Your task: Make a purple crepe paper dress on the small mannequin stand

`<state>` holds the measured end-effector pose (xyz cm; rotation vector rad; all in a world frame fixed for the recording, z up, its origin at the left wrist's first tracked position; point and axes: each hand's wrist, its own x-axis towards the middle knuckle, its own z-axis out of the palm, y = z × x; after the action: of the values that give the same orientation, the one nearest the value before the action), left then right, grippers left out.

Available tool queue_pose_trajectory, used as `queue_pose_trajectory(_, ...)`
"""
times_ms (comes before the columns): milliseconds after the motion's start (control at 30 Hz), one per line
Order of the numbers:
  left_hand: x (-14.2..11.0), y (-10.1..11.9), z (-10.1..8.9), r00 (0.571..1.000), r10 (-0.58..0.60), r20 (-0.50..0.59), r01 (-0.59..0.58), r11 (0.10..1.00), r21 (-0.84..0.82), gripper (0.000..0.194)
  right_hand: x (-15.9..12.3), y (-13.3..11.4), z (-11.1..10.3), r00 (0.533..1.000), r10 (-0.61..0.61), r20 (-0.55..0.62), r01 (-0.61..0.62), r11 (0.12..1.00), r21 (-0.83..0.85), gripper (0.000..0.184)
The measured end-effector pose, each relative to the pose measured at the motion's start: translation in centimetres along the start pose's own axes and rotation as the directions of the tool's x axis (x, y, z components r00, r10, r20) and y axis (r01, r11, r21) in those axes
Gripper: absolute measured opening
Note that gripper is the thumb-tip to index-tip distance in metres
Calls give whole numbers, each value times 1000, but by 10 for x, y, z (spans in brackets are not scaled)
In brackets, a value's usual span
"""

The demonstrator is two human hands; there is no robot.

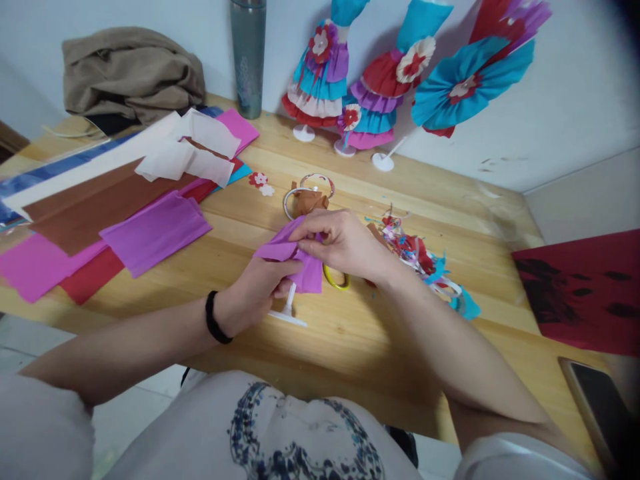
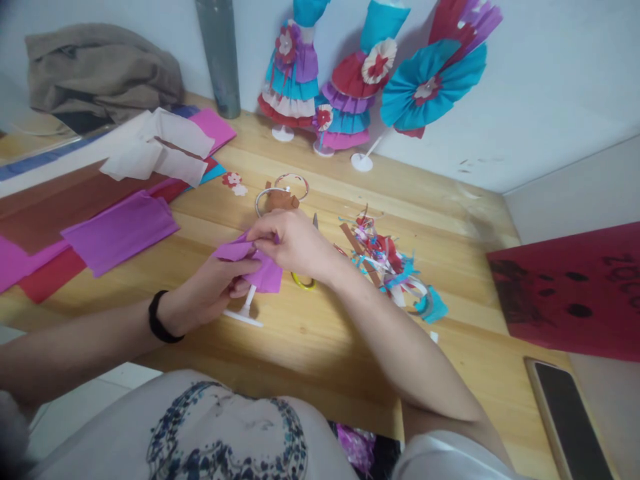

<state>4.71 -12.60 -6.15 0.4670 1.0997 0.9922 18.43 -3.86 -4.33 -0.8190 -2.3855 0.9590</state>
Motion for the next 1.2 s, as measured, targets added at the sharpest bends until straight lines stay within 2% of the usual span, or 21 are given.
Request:
queue_pose_trajectory(67,1,-1,-1,1000,-1,3,1,1000,-14,18,-4,-1,0,1000,-16,26,16,999,-29,18)
queue_pose_trajectory(167,1,-1,0,1000,-9,-5,9,1000,-16,18,-8,-1,0,1000,-7,-10,7,1000,-14,20)
queue_pose_trajectory(333,-1,2,5,997,-60,-53,61,998,7,18,-5,2,2,997,71,-41,-69,996,55,18)
queue_pose_trajectory(533,-2,3,7,996,-55,-67,56,998,5,19,8,7,0,987,160,3,-159,976,150,15)
queue_pose_trajectory(867,-2,5,7,996,-60,-67,58,998,-28,18,10,5,-5,986,150,67,-160,968,194,12)
queue_pose_trajectory(1200,-2,1,4,998,-55,9,55,996,-66,17,-6,-2,2,989,146,-1,-143,975,172,14)
